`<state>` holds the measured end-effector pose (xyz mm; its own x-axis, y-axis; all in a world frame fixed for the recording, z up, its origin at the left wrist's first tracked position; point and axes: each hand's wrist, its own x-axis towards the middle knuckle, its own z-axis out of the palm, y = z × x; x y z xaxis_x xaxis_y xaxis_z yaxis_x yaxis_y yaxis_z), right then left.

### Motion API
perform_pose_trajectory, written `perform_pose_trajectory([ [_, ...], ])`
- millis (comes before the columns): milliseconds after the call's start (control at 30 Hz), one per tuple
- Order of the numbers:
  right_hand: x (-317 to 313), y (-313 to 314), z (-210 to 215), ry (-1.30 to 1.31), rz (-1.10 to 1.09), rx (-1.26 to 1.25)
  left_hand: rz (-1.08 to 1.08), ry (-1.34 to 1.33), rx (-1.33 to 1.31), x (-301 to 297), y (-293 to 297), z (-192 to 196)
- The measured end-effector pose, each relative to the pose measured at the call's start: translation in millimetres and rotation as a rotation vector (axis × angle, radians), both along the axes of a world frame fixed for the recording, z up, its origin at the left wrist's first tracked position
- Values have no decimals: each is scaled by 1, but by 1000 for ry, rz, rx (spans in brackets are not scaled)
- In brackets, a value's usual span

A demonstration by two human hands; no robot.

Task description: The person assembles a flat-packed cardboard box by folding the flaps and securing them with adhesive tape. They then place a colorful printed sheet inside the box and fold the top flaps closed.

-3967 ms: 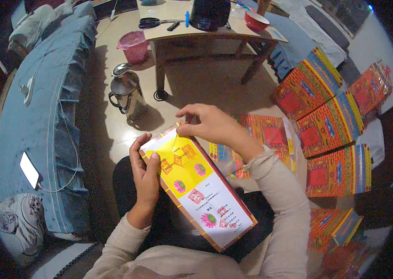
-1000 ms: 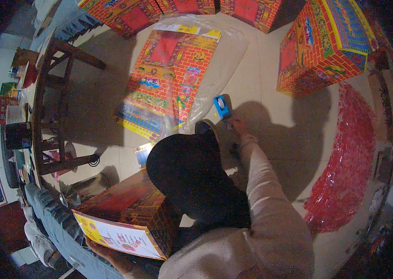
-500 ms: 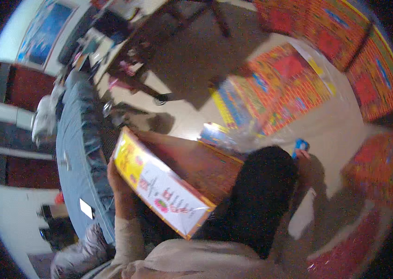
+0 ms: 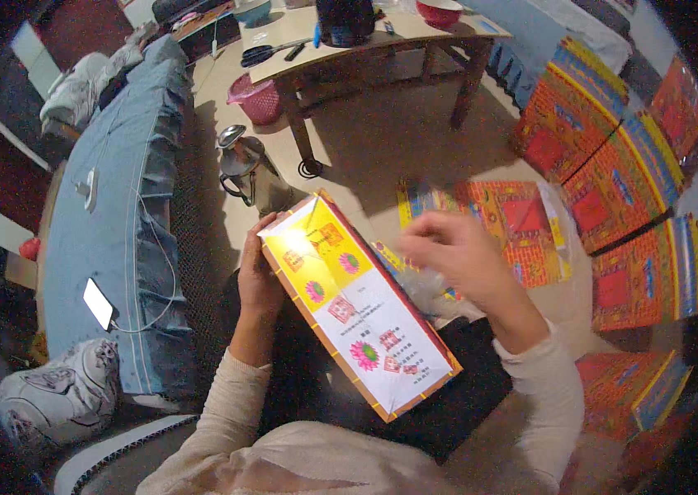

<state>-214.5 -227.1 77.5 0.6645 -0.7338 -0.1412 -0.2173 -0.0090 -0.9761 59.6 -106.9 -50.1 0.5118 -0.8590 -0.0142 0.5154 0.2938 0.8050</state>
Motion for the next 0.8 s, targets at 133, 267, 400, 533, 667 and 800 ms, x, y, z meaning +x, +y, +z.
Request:
perform_pose_trajectory([
  [133,90,0,10,134,177,-105,-44,-5,-28,2,-1,4],
  [267,142,-4,6,237,230,-99,-29,-10,-32,4,2,7],
  [400,160,-7,-5,286,254,-57,-53,87,-65,2,5,12],
  [533,173,-5,-1,358,271,-97,-31,98,-57,4,6,13],
  [667,177,-5,-12,374,260,-126,-20,36,-38,6,5,5],
  [800,174,-6,-19,420,249,-140,-25,47,-46,6,3,2],
])
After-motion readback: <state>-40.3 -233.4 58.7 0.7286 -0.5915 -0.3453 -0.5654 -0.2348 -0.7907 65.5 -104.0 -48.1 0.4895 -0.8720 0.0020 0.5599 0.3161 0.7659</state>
